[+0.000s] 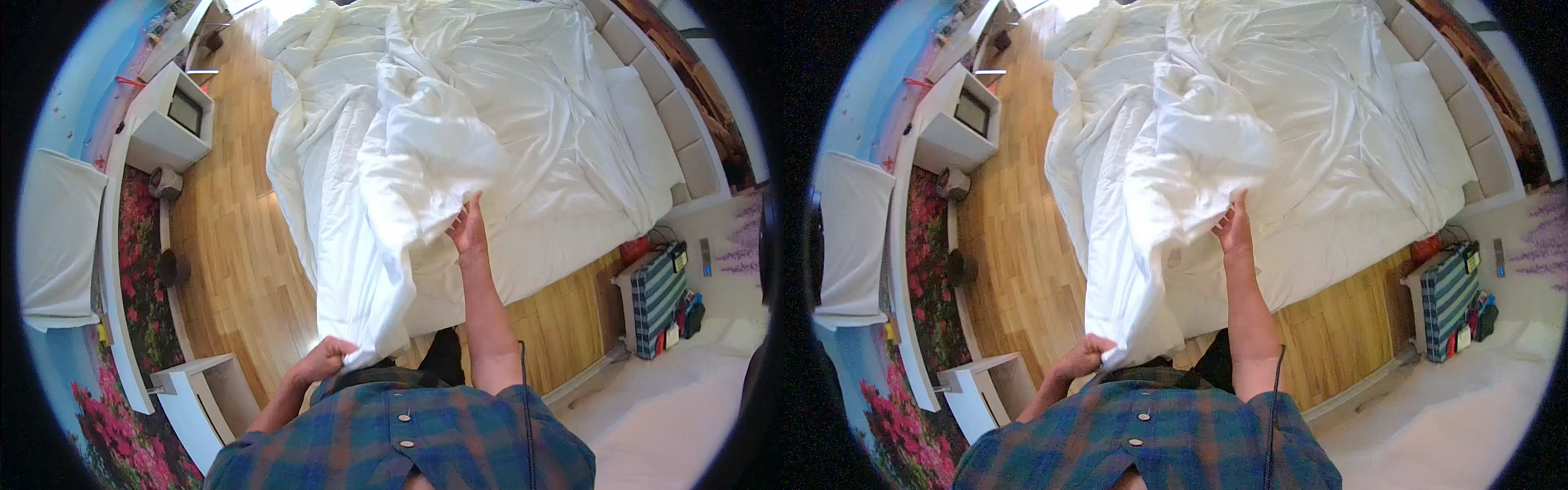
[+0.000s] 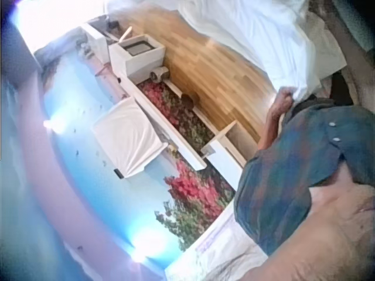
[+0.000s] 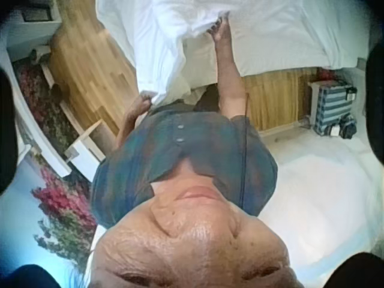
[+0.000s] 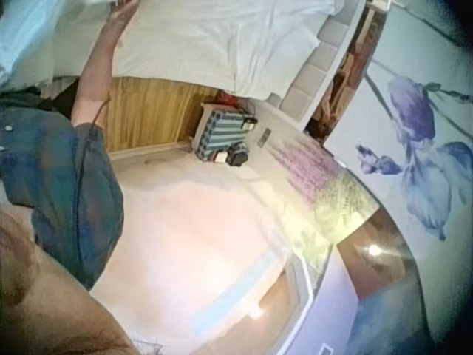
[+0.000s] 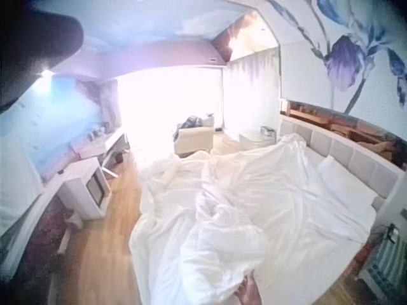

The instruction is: The person folds a large white duvet cover on a bed. They repeatedly gather, shake, and align the fabric, working to smooth out wrinkles and organize the corners. The person handles the bedding by hand, manipulating the large sheet to create a more compact shape.

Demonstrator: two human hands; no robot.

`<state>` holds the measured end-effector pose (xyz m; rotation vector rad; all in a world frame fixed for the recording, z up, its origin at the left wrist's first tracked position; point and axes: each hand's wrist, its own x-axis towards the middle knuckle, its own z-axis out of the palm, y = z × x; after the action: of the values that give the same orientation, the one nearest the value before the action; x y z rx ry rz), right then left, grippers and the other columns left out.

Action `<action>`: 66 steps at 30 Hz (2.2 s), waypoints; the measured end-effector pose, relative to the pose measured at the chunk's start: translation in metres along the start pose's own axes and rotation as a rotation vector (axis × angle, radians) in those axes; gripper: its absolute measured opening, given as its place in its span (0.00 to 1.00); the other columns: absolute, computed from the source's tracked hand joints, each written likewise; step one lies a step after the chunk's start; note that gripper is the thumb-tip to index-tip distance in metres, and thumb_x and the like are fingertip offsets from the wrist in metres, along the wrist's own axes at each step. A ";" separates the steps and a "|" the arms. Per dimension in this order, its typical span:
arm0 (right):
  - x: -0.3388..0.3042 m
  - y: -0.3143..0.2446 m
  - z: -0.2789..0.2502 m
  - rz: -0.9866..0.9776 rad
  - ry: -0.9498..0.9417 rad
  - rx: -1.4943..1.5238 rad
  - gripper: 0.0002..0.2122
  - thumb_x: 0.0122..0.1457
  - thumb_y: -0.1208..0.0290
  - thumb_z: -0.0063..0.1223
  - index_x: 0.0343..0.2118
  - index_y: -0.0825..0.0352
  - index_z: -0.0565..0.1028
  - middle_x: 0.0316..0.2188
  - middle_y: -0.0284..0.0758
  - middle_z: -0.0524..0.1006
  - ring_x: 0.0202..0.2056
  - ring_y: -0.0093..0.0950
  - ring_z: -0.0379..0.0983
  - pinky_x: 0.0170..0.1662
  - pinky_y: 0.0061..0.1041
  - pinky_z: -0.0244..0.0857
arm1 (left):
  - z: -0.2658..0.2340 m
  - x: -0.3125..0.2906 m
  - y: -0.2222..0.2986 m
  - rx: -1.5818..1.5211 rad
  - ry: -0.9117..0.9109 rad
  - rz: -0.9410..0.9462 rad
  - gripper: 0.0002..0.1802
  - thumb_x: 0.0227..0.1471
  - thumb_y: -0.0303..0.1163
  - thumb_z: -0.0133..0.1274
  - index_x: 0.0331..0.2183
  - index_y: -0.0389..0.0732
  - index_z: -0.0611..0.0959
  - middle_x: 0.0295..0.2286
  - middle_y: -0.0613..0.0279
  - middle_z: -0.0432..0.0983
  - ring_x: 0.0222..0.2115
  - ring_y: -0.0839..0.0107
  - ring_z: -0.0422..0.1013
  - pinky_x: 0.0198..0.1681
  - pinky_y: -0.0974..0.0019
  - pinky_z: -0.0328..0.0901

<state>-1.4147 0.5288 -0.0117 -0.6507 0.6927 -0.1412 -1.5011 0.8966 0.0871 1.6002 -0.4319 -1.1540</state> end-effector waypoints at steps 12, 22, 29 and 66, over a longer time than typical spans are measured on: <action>0.105 0.021 -0.087 0.084 -0.144 -0.169 0.10 0.47 0.76 0.48 0.33 0.71 0.71 0.33 0.44 0.73 0.36 0.35 0.72 0.41 0.34 0.68 | 0.073 -0.051 -0.010 0.041 0.300 -0.378 0.14 0.41 0.16 0.42 0.27 0.37 0.82 0.22 0.73 0.76 0.25 0.80 0.68 0.27 0.72 0.62; -0.067 -0.078 0.055 0.062 -0.487 -0.113 0.18 0.40 0.82 0.38 0.37 0.64 0.73 0.32 0.31 0.70 0.35 0.23 0.67 0.39 0.20 0.64 | 0.053 0.019 -0.038 -0.039 0.588 -0.186 0.20 0.48 0.26 0.52 0.45 0.42 0.70 0.27 0.67 0.71 0.32 0.76 0.69 0.36 0.71 0.64; -0.150 0.037 0.057 0.099 -1.252 -0.489 0.08 0.42 0.83 0.39 0.22 0.68 0.73 0.22 0.29 0.71 0.30 0.19 0.66 0.38 0.20 0.60 | 0.008 0.060 0.122 -0.127 0.634 0.161 0.41 0.44 0.39 0.61 0.56 0.44 0.58 0.49 0.51 0.61 0.46 0.64 0.65 0.50 0.62 0.62; 0.038 -0.003 0.003 -0.091 -0.020 0.289 0.22 0.57 0.62 0.49 0.51 0.69 0.65 0.44 0.40 0.72 0.44 0.34 0.70 0.50 0.34 0.64 | -0.026 0.062 0.111 0.265 0.650 0.194 0.15 0.33 0.12 0.35 0.24 0.34 0.74 0.19 0.68 0.67 0.25 0.80 0.63 0.28 0.76 0.58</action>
<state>-1.3839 0.5156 -0.0290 -0.4061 0.6087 -0.3127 -1.4202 0.8232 0.1568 2.0008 -0.3040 -0.3970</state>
